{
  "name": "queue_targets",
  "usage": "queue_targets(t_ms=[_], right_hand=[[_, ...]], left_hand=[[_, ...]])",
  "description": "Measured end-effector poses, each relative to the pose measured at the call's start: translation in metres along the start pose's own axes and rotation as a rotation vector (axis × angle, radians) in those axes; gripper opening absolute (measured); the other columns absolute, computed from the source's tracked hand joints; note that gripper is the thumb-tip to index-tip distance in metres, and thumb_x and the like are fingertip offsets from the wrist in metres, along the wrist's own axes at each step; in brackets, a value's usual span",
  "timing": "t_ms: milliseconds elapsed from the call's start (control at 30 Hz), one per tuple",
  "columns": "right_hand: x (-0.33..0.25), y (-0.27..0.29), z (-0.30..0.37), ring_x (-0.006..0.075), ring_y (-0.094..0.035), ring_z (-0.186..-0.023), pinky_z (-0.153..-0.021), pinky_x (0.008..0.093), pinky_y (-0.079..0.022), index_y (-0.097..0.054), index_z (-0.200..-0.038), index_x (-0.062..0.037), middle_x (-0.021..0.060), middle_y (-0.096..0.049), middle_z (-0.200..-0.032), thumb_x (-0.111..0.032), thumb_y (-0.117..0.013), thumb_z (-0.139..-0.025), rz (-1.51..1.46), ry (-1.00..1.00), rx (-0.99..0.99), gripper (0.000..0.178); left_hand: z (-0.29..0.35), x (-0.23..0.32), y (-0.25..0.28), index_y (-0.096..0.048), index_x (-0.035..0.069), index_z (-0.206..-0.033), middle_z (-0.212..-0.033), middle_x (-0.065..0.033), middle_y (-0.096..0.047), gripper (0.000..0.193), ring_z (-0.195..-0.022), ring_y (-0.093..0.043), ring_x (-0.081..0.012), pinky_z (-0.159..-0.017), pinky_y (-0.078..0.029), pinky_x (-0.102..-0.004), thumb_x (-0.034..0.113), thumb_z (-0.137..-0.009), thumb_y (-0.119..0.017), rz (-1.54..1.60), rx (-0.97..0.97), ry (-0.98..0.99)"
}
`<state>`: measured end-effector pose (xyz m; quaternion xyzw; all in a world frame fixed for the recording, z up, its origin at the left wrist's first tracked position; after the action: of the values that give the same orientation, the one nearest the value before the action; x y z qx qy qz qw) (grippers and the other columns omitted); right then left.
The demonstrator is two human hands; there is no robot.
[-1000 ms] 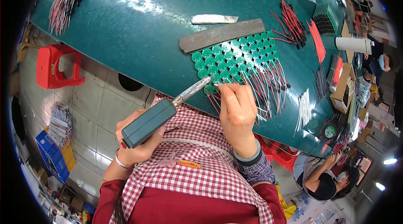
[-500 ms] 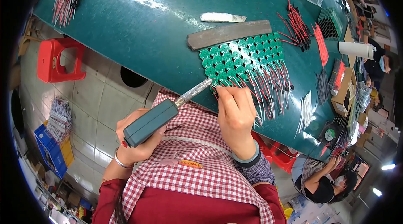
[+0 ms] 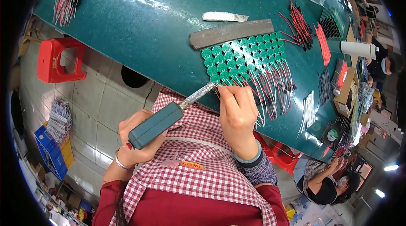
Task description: The person solders wires onto an array of circuit boards using a soldering tool, picking up and positioning the wires by hand.
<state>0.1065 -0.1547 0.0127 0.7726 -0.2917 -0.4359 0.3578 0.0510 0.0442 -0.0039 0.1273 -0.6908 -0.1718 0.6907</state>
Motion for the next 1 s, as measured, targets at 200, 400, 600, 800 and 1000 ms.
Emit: queue_targets(t_ms=[200, 400, 600, 800, 1000], right_hand=[[0.0, -0.002, 0.001, 0.0266, -0.058, -0.076, -0.063, 0.0362, -0.049, -0.067, -0.1, 0.0041, 0.0122, -0.061, -0.088, 0.007, -0.068, -0.072, -0.006, 0.017, -0.018, 0.028], [0.001, 0.0, 0.001, 0.0253, -0.058, -0.073, -0.061, 0.0357, -0.048, -0.069, -0.099, 0.0015, 0.0105, -0.061, -0.084, 0.012, -0.073, -0.07, -0.001, 0.003, 0.0, 0.03], [-0.001, -0.001, 0.001, 0.0266, -0.057, -0.074, -0.062, 0.0362, -0.048, -0.066, -0.1, 0.0038, 0.0117, -0.06, -0.086, 0.007, -0.068, -0.072, 0.004, 0.033, 0.018, 0.028], [0.003, 0.005, 0.0, 0.0269, -0.06, -0.075, -0.063, 0.0367, -0.049, -0.068, -0.097, 0.0005, 0.0106, -0.063, -0.086, 0.013, -0.073, -0.071, -0.07, -0.027, 0.039, 0.03], [0.025, 0.034, -0.003, 0.0276, -0.061, -0.076, -0.063, 0.0368, -0.05, -0.067, -0.097, 0.0019, 0.0119, -0.064, -0.086, 0.012, -0.07, -0.073, 0.05, -0.028, 0.153, 0.026]], left_hand=[[0.001, 0.009, 0.008, -0.067, -0.004, -0.085, -0.078, -0.0121, -0.065, 0.019, -0.064, -0.066, -0.0237, -0.059, -0.052, -0.0308, -0.004, -0.067, -0.074, -0.002, 0.044, -0.059], [0.003, 0.006, 0.009, -0.07, -0.004, -0.09, -0.083, -0.0126, -0.067, 0.023, -0.068, -0.068, -0.0228, -0.062, -0.054, -0.0305, -0.004, -0.068, -0.075, 0.003, 0.074, -0.05], [0.005, -0.003, 0.004, -0.07, -0.005, -0.092, -0.083, -0.0128, -0.068, 0.025, -0.069, -0.067, -0.0234, -0.063, -0.054, -0.0308, -0.004, -0.068, -0.075, 0.039, 0.051, 0.041], [0.004, -0.008, 0.002, -0.069, -0.005, -0.093, -0.083, -0.0129, -0.067, 0.026, -0.068, -0.067, -0.0244, -0.063, -0.053, -0.0313, -0.004, -0.067, -0.075, 0.074, 0.088, 0.035], [-0.006, -0.009, -0.01, -0.07, -0.005, -0.096, -0.088, -0.0138, -0.069, 0.027, -0.072, -0.069, -0.0238, -0.067, -0.055, -0.0316, -0.003, -0.07, -0.076, 0.124, 0.048, 0.08]])
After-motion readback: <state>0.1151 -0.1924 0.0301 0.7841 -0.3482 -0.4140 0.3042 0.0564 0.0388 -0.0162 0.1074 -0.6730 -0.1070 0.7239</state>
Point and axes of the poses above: each hand's wrist, its own z-axis away from the middle knuckle, its own y-axis out of the back of the hand, x = y × z, the point moved 10 cm from there along -z, towards the middle knuckle
